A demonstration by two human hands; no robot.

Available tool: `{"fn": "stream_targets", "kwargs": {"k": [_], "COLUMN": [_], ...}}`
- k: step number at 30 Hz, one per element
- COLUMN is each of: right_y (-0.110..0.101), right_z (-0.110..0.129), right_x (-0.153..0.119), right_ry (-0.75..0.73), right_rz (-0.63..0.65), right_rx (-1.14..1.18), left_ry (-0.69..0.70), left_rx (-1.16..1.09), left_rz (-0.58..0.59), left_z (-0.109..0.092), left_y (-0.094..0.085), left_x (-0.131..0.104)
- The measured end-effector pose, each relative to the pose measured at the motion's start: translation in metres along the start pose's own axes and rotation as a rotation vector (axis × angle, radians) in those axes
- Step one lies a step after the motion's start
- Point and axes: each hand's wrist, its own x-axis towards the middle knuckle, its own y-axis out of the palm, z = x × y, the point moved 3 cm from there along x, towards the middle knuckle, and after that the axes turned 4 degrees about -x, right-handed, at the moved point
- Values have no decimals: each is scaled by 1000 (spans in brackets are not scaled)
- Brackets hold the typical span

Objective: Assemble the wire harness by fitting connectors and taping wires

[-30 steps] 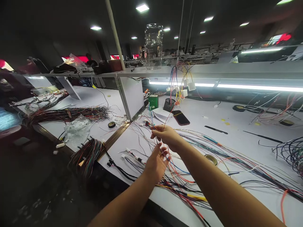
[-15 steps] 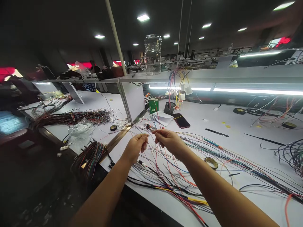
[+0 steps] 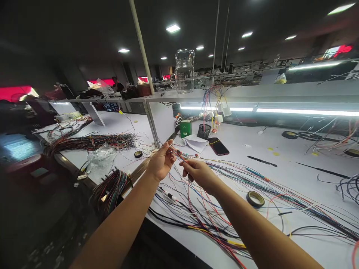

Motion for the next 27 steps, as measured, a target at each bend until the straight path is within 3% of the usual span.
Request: {"fn": "stream_targets", "kwargs": {"k": [6, 13, 17, 22, 27], "right_y": [1, 2, 1, 1, 2], "right_z": [-4, -11, -13, -10, -7], "right_x": [2, 6, 7, 6, 4], "right_ry": [29, 51, 58, 48, 84], "right_rz": [-22, -22, -27, -39, -54], "right_rx": [1, -16, -27, -16, -60], "left_ry": [141, 197, 205, 323, 354], "left_rx": [119, 216, 218, 189, 311], "left_rz": [-14, 18, 16, -3, 67], "left_z": [4, 3, 4, -1, -5], "left_y": [1, 6, 6, 5, 10], "left_x": [-15, -20, -22, -25, -27]}}
